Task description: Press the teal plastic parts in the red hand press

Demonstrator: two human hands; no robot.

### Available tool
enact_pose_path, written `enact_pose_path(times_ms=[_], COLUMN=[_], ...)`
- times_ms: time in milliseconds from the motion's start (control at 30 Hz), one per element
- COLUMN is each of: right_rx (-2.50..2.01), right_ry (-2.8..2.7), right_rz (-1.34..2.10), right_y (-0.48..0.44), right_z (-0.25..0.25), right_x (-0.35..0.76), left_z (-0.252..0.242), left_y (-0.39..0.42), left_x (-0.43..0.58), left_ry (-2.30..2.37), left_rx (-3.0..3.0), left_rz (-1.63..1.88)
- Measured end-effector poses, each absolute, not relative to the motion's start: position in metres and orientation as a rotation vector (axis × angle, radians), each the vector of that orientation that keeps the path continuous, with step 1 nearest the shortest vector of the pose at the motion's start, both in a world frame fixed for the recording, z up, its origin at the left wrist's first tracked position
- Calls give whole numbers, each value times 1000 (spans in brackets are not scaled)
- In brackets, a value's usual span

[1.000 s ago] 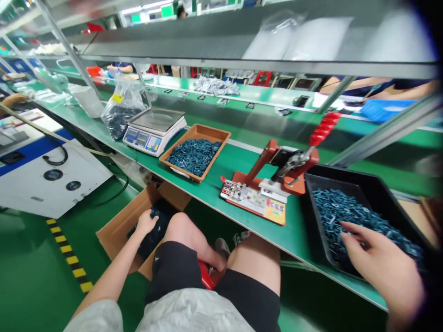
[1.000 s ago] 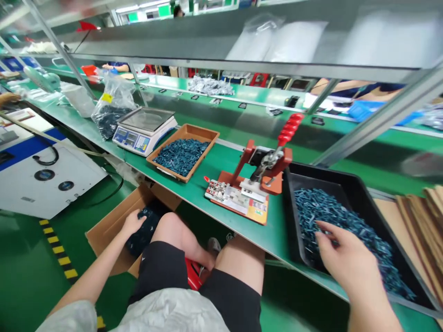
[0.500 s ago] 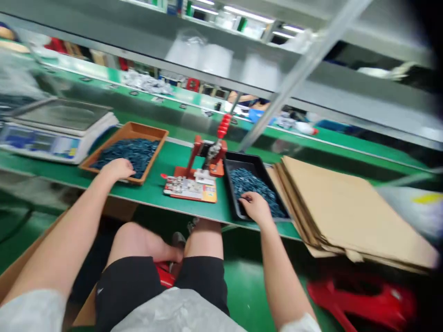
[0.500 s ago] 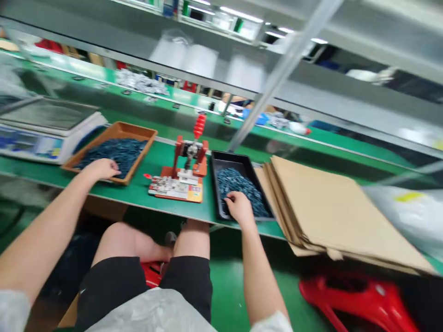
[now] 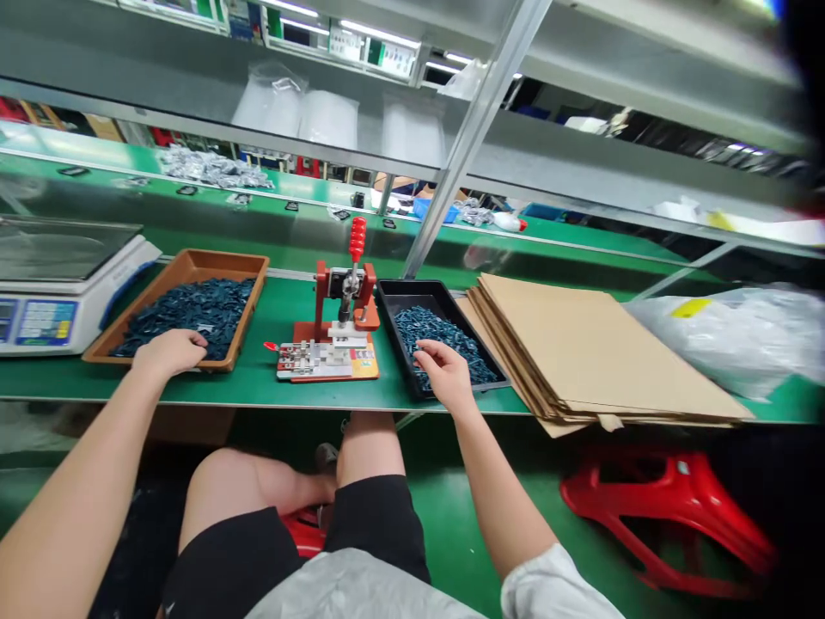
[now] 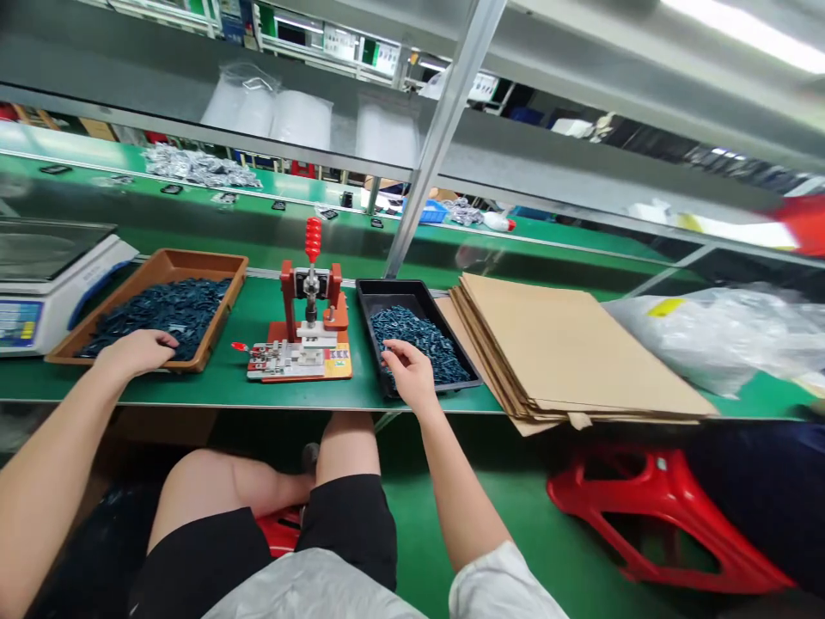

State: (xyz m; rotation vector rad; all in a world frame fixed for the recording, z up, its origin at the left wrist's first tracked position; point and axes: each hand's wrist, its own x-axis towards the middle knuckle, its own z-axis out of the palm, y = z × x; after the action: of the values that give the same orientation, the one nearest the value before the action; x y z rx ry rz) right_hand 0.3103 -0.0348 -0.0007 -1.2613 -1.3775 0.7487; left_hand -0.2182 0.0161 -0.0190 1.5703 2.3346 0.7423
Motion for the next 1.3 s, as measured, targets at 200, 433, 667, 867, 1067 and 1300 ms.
enact_pose_path(times_ms=[200, 433, 667, 867, 1067, 1300], right_rx=[-1010, -1087, -1053, -1047, -1062, -1083], right_ry=[-1388, -1322, -1260, -1260, -1337, -1382], right_rz=[1158, 954, 951, 940, 868, 838], right_y=[-39, -24, -18, -12, -16, -18], right_z=[-22, -59, -71, -72, -68, -67], right_x=[235, 213, 216, 218, 219, 218], left_z=[8, 13, 20, 15, 30, 33], left_y=[2, 4, 5, -12, -27, -22], left_x=[-211, -210, -203, -200, -152, -49], left_ry=[2401, 2330, 2496, 2556, 2395, 1955], left_rx=[1653, 1648, 1672, 1839, 2186, 1921], left_rz=[234, 201, 193, 715, 1195, 999])
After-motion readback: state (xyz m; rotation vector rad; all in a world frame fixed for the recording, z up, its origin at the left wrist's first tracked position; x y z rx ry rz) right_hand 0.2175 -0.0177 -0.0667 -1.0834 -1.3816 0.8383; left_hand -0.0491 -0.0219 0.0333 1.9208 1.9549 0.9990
